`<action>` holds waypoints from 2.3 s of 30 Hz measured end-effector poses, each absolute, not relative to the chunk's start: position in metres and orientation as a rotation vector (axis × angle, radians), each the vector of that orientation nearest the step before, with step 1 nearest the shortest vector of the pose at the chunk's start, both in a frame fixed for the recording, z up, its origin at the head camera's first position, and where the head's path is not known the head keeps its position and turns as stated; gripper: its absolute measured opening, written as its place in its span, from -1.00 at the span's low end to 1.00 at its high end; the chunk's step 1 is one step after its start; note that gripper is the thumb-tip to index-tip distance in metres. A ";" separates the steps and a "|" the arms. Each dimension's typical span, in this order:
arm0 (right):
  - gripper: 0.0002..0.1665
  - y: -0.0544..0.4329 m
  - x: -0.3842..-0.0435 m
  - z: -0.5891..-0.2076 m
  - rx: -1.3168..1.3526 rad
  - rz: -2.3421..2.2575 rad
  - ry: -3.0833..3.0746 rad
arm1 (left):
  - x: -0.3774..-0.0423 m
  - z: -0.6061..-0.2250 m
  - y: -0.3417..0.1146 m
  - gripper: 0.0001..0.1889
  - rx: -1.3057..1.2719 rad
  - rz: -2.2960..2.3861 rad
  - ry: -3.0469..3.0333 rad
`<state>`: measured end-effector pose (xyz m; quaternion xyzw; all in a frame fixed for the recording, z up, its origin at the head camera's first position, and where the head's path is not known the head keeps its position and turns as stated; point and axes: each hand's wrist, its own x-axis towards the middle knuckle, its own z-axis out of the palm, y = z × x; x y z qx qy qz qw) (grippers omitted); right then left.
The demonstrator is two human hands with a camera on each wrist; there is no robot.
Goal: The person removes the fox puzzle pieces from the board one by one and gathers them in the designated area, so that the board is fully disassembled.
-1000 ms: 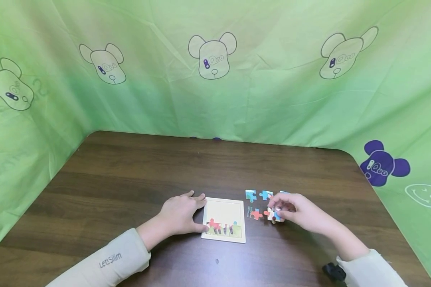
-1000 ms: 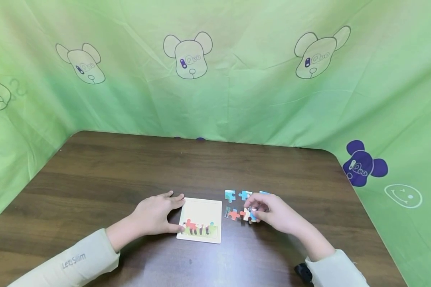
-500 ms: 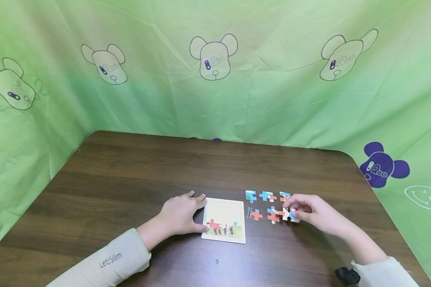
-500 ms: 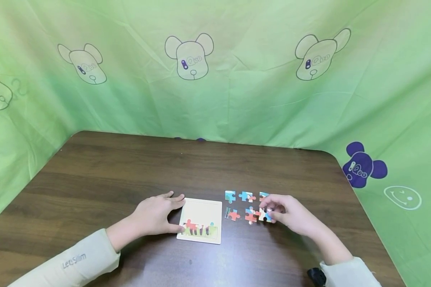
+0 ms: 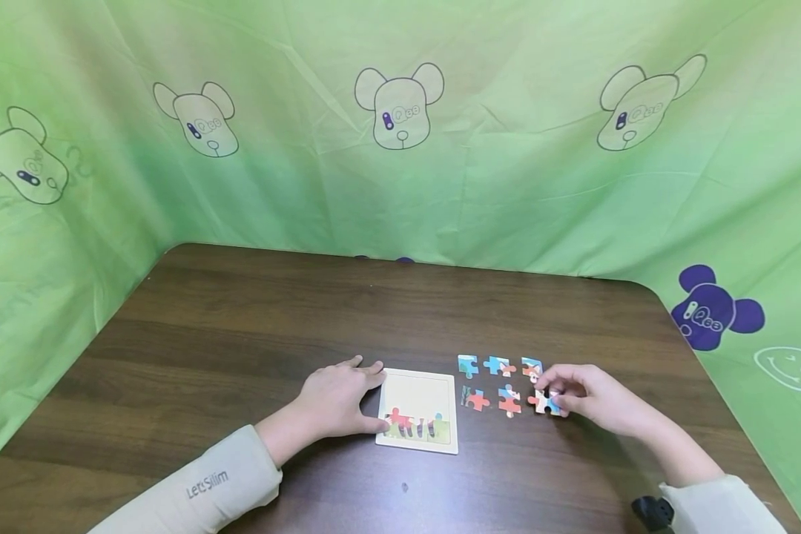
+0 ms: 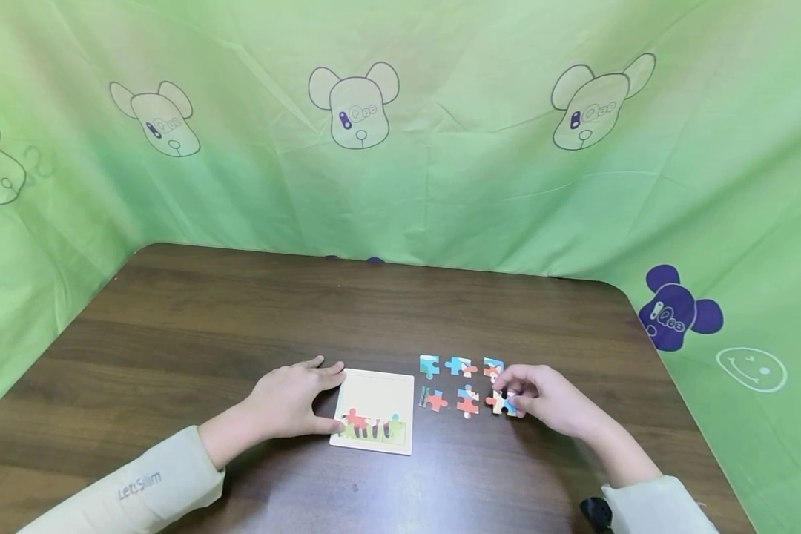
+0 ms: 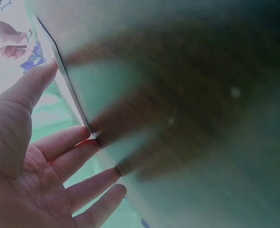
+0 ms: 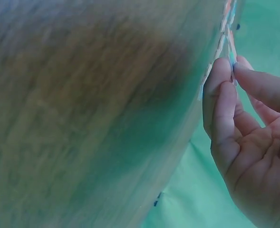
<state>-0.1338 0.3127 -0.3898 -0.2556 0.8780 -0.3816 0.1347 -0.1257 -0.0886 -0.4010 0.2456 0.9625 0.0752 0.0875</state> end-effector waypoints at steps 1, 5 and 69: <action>-0.79 0.313 -0.134 -0.391 -0.745 -1.101 2.542 | -0.126 -0.401 -0.089 -0.20 0.731 0.225 2.866; -0.80 0.314 -0.136 -0.396 -0.760 -1.072 2.541 | -0.125 -0.401 -0.089 -0.19 0.729 0.227 2.864; -0.73 0.122 -0.141 -0.391 -1.068 -0.683 2.418 | -0.128 -0.400 -0.094 -0.20 0.781 0.286 2.830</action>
